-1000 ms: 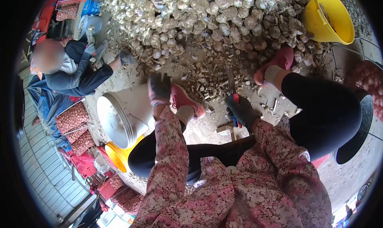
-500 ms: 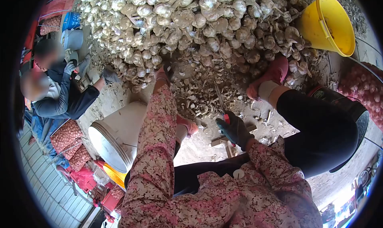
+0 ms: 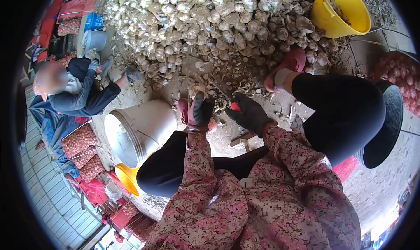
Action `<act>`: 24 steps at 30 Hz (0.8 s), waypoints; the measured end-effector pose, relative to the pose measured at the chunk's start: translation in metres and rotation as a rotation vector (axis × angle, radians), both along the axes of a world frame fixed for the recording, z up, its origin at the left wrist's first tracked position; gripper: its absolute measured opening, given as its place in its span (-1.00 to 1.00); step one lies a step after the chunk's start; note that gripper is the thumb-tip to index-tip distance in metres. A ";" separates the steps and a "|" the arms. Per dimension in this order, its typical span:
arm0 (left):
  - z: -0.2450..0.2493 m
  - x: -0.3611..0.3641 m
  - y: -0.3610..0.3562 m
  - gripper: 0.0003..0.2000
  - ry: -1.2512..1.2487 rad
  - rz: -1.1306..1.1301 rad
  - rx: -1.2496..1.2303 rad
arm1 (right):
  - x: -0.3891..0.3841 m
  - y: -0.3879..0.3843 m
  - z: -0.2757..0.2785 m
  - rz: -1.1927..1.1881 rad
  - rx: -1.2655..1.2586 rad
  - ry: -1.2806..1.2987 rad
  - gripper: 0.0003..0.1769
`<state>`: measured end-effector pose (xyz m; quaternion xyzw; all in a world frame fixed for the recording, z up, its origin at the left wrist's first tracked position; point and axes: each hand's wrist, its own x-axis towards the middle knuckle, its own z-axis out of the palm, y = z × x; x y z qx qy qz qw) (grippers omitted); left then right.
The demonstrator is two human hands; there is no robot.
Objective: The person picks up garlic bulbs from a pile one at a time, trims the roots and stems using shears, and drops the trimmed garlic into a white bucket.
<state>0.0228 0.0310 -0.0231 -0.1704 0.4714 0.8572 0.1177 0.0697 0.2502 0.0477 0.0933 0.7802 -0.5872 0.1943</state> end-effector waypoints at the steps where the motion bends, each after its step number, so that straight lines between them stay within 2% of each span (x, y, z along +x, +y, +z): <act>1: 0.009 0.003 0.002 -0.61 -0.061 0.061 0.186 | 0.005 0.001 0.002 -0.004 -0.002 0.012 -0.25; 2: 0.015 0.005 0.001 -0.61 -0.051 0.059 0.185 | 0.011 0.002 0.003 0.019 0.025 0.045 -0.24; 4: 0.025 0.006 -0.001 -0.54 0.056 -0.032 -0.264 | 0.022 0.005 0.004 0.048 0.050 0.085 -0.23; 5: 0.043 0.007 0.004 -0.45 0.176 -0.106 -0.601 | 0.026 0.007 0.005 0.092 0.192 0.223 -0.22; 6: 0.057 0.011 0.008 -0.45 0.181 -0.100 -0.605 | 0.029 0.008 0.007 0.133 0.333 0.361 -0.21; 8: 0.080 0.018 0.016 -0.35 0.215 -0.218 -1.146 | 0.028 0.008 0.019 0.177 0.396 0.374 -0.22; 9: 0.085 0.021 0.016 -0.27 0.148 -0.220 -1.045 | 0.027 0.008 0.030 0.234 0.455 0.346 -0.21; 10: 0.080 0.022 0.011 -0.27 0.151 -0.218 -1.045 | 0.026 0.008 0.036 0.292 0.514 0.317 -0.20; 12: 0.071 0.027 0.004 -0.23 0.219 -0.268 -1.319 | 0.029 0.006 0.033 0.324 0.569 0.330 -0.20; 16: 0.072 0.041 -0.002 -0.16 0.221 -0.310 -1.443 | 0.037 0.002 0.029 0.329 0.623 0.333 -0.19; 18: 0.058 0.041 -0.009 -0.14 0.268 -0.298 -1.098 | 0.040 0.001 0.020 0.343 0.605 0.344 -0.19; 19: 0.051 0.044 -0.012 -0.14 0.266 -0.299 -1.095 | 0.041 0.000 0.017 0.355 0.586 0.355 -0.19; 21: 0.064 0.047 -0.004 -0.17 0.260 -0.273 -0.766 | 0.040 0.000 0.014 0.370 0.560 0.298 -0.18; 24: 0.059 0.046 -0.011 -0.19 0.110 -0.261 -0.893 | 0.037 -0.001 0.015 0.395 0.529 0.223 -0.16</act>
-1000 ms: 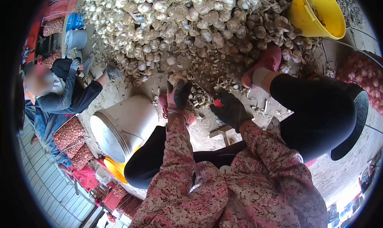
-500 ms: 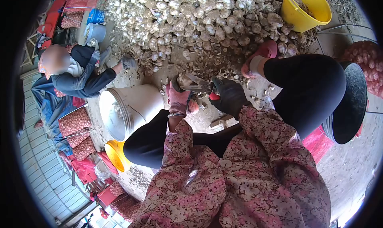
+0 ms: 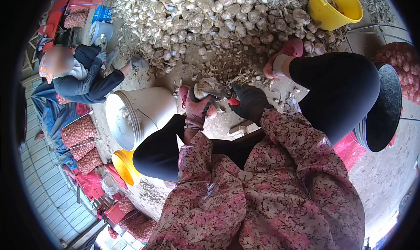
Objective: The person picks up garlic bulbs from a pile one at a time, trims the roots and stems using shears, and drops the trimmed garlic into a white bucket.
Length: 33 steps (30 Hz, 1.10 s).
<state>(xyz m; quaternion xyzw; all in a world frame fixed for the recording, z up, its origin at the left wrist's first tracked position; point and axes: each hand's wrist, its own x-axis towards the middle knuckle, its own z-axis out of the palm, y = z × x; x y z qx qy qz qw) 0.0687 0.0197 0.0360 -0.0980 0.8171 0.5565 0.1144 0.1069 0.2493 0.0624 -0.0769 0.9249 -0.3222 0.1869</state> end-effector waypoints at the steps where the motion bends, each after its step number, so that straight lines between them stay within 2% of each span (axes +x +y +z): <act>1: -0.004 -0.001 0.000 -0.19 -0.005 0.002 0.001 | -0.002 0.000 0.001 0.004 0.002 -0.017 -0.15; 3: -0.007 -0.003 0.004 -0.24 0.068 0.023 -0.289 | 0.000 -0.002 0.003 -0.036 0.003 0.031 -0.16; 4: -0.008 -0.001 0.007 -0.24 0.063 0.023 -0.290 | 0.000 -0.003 0.003 -0.079 0.004 0.084 -0.17; 6: 0.025 -0.001 0.028 -0.27 0.185 -0.059 -0.760 | -0.003 -0.006 0.009 -0.045 0.024 0.055 -0.16; 8: 0.024 -0.002 0.033 -0.29 0.246 -0.058 -0.784 | -0.003 -0.008 0.009 -0.016 0.045 0.028 -0.14; 10: 0.020 -0.004 0.033 -0.31 0.309 -0.054 -0.808 | -0.002 -0.010 0.005 -0.013 0.003 -0.112 -0.10; 12: 0.019 -0.008 0.031 -0.33 0.149 -0.127 -0.520 | 0.004 -0.011 -0.004 -0.037 -0.017 -0.079 -0.16; 14: 0.027 -0.005 0.033 -0.34 0.189 -0.166 -0.510 | 0.008 -0.010 -0.011 -0.063 -0.038 -0.046 -0.23; 16: 0.032 0.000 0.034 -0.34 0.230 -0.205 -0.501 | 0.005 -0.007 -0.016 -0.046 -0.119 -0.162 -0.44; 17: 0.028 0.003 0.032 -0.38 0.199 -0.183 -0.457 | 0.006 -0.006 -0.014 -0.069 -0.156 -0.137 -0.60; 20: 0.007 0.009 0.024 -0.41 0.136 -0.151 -0.349 | 0.009 -0.005 -0.026 -0.016 -0.091 -0.177 -0.67; 22: 0.013 0.016 0.031 -0.40 0.095 -0.143 -0.280 | 0.004 0.000 -0.043 -0.021 -0.042 -0.177 -0.72; 24: 0.046 0.025 0.052 -0.39 0.158 -0.221 -0.144 | -0.002 0.008 -0.060 -0.033 0.005 -0.180 -0.75; 25: 0.034 0.025 0.050 -0.35 0.189 -0.250 -0.013 | -0.004 0.013 -0.067 0.015 0.092 -0.206 -0.76; 26: 0.032 0.026 0.046 -0.35 0.190 -0.255 -0.014 | -0.004 0.015 -0.072 0.069 0.181 -0.230 -0.76; 27: 0.030 0.021 0.043 -0.32 0.250 -0.179 0.076 | -0.001 0.013 -0.074 -0.038 0.110 -0.177 -0.71; 28: 0.028 0.016 0.039 -0.30 0.314 -0.094 0.168 | -0.002 0.014 -0.077 -0.028 0.117 -0.162 -0.71; 29: 0.038 0.014 0.033 -0.33 0.311 -0.031 0.082 | -0.003 0.010 -0.072 -0.080 0.023 -0.160 -0.68; 30: 0.021 0.012 0.012 -0.32 0.239 0.060 0.374 | -0.003 0.005 -0.069 -0.133 -0.076 -0.163 -0.65; 31: -0.001 0.009 -0.020 -0.43 0.277 0.142 0.418 | -0.005 0.002 -0.071 -0.130 -0.100 -0.225 -0.61; 32: -0.006 0.008 -0.046 -0.43 0.322 0.230 0.408 | -0.006 0.002 -0.071 -0.122 -0.103 -0.221 -0.61; 33: 0.022 0.002 -0.057 -0.52 0.230 0.448 0.490 | -0.004 0.003 -0.070 -0.158 -0.160 -0.223 -0.59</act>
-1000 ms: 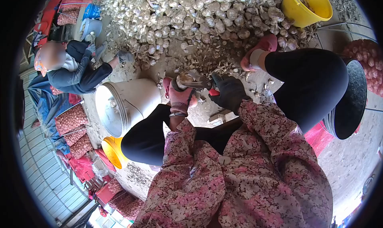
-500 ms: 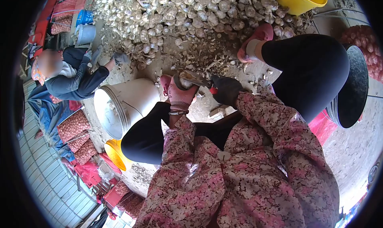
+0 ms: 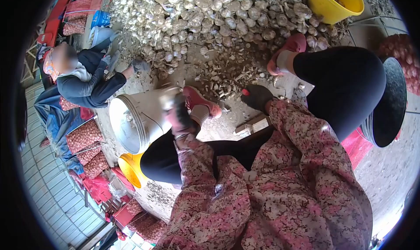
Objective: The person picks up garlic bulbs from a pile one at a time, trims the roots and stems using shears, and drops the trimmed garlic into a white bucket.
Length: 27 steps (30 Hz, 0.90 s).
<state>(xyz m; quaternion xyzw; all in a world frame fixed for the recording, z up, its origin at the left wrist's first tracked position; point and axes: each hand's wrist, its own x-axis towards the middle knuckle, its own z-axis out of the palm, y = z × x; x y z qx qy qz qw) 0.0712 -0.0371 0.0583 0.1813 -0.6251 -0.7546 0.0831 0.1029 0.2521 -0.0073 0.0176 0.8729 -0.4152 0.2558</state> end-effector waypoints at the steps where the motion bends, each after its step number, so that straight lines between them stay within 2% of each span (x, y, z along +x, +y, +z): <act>1: 0.015 -0.013 -0.025 -0.54 0.262 0.027 0.172 | 0.000 0.001 0.002 -0.045 -0.051 -0.002 -0.58; 2: 0.027 -0.022 -0.040 -0.55 0.520 0.053 0.344 | -0.002 0.002 0.005 -0.081 -0.072 -0.021 -0.56; 3: 0.080 -0.028 -0.017 -0.60 0.770 0.056 0.843 | -0.002 0.001 0.004 -0.081 -0.073 -0.027 -0.56; 4: 0.092 -0.034 -0.014 -0.60 0.786 0.092 0.872 | -0.004 -0.001 0.001 -0.159 -0.172 -0.113 -0.55; 5: 0.084 -0.042 -0.013 -0.59 0.687 0.144 0.792 | -0.007 -0.002 -0.002 -0.234 -0.269 -0.197 -0.55; 7: 0.038 -0.063 -0.007 -0.57 0.329 0.166 0.609 | -0.010 -0.007 -0.009 -0.285 -0.351 -0.162 -0.57; 9: -0.024 -0.087 0.003 -0.56 -0.043 0.150 0.407 | -0.019 -0.009 0.009 -0.428 -0.515 -0.452 -0.60; 10: -0.052 -0.101 0.016 -0.55 -0.218 0.131 0.303 | -0.018 -0.012 0.004 -0.478 -0.562 -0.447 -0.63; 13: -0.112 -0.148 0.046 -0.53 -0.597 0.109 0.195 | -0.015 -0.012 -0.006 -0.468 -0.538 -0.405 -0.62; 15: -0.147 -0.183 0.054 -0.52 -0.693 0.114 0.194 | -0.020 -0.009 0.001 -0.465 -0.489 -0.474 -0.58; 17: -0.178 -0.220 0.053 -0.25 -1.022 -0.057 0.130 | -0.019 -0.010 -0.003 -0.479 -0.455 -0.407 -0.50; 18: -0.186 -0.230 0.065 -0.32 -1.023 -0.004 0.024 | -0.022 -0.009 -0.003 -0.491 -0.482 -0.438 -0.44; 21: -0.404 -0.282 -0.022 -0.48 -1.271 -0.435 -0.572 | -0.033 -0.008 0.004 -0.531 -0.545 -0.474 -0.43; 22: -0.470 -0.291 -0.062 -0.64 -0.907 -0.377 -0.376 | -0.036 -0.007 0.003 -0.508 -0.518 -0.515 -0.44; 23: -0.464 -0.279 -0.058 -0.62 -0.870 -0.267 -0.171 | -0.035 -0.006 -0.003 -0.509 -0.516 -0.513 -0.44; 24: -0.378 -0.262 -0.018 -0.53 -0.826 -0.146 0.040 | -0.033 -0.007 -0.013 -0.467 -0.463 -0.443 -0.44; 25: -0.255 -0.242 0.039 -0.40 -0.781 -0.026 0.236 | -0.032 -0.007 -0.019 -0.425 -0.411 -0.372 -0.43; 26: -0.216 -0.228 0.057 -0.43 -0.636 0.003 0.211 | -0.046 -0.001 0.004 -0.402 -0.353 -0.368 -0.40; 27: -0.195 -0.215 0.069 -0.43 -0.633 0.002 0.208 | -0.050 0.002 0.007 -0.403 -0.356 -0.366 -0.40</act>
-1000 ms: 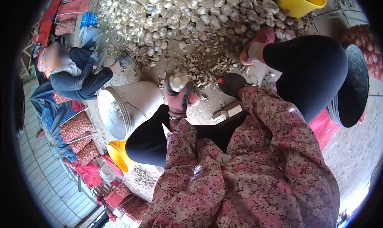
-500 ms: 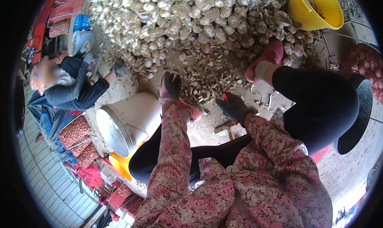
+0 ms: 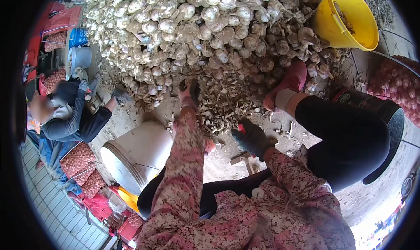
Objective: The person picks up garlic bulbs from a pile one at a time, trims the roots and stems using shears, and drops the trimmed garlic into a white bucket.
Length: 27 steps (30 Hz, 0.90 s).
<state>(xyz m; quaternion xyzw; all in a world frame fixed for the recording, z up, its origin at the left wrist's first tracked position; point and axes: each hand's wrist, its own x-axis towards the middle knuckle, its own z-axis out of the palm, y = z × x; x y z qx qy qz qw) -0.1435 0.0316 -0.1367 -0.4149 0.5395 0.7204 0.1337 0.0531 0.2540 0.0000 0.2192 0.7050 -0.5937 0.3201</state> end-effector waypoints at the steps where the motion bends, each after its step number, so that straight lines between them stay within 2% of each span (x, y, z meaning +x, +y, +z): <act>1: 0.017 0.016 0.008 -0.46 0.132 -0.050 -0.014 | -0.001 0.001 0.002 0.030 0.069 0.096 -0.37; 2: 0.034 0.031 0.015 -0.49 0.269 -0.100 -0.029 | -0.003 0.003 0.006 0.059 0.139 0.195 -0.34; 4: 0.077 0.061 0.029 -0.50 0.324 -0.181 -0.076 | -0.010 0.007 0.026 0.057 0.206 0.266 -0.30; 5: 0.090 0.073 0.034 -0.51 0.379 -0.262 -0.117 | -0.012 0.009 0.028 0.123 0.304 0.392 -0.30; 6: 0.092 0.087 0.033 -0.51 0.388 -0.268 -0.117 | -0.012 0.012 0.031 0.188 0.403 0.516 -0.30; 9: 0.110 0.118 0.040 -0.49 0.646 -0.444 -0.384 | -0.010 0.015 0.044 0.273 0.528 0.547 -0.29; 10: 0.118 0.126 0.040 -0.49 0.656 -0.447 -0.387 | -0.007 0.015 0.048 0.319 0.590 0.557 -0.28; 12: 0.144 0.140 0.045 -0.45 0.528 -0.642 -0.692 | 0.003 0.014 0.045 0.311 0.635 0.627 -0.28; 14: 0.173 0.154 0.048 -0.42 0.503 -0.654 -0.703 | 0.015 0.013 0.046 0.341 0.668 0.666 -0.29; 16: 0.190 0.164 0.046 -0.44 0.434 -0.750 -0.828 | 0.024 0.014 0.052 0.372 0.673 0.653 -0.30; 19: 0.212 0.179 0.048 -0.45 0.473 -0.807 -0.875 | 0.038 0.011 0.052 0.414 0.638 0.615 -0.35; 21: 0.212 0.188 0.043 -0.44 0.522 -0.846 -0.854 | 0.041 0.013 0.043 0.415 0.611 0.600 -0.40; 23: 0.212 0.199 0.043 -0.42 0.566 -0.892 -0.832 | 0.037 0.015 0.028 0.558 0.542 0.453 -0.60; 24: 0.212 0.206 0.051 -0.44 0.665 -0.923 -0.762 | 0.040 0.013 0.021 0.544 0.548 0.454 -0.60; 26: 0.211 0.212 0.052 -0.46 0.765 -0.954 -0.688 | 0.045 0.007 0.004 0.740 0.605 0.301 -0.67; 27: 0.206 0.209 0.049 -0.50 0.687 -0.696 -0.365 | 0.048 0.005 0.002 0.665 0.538 0.297 -0.64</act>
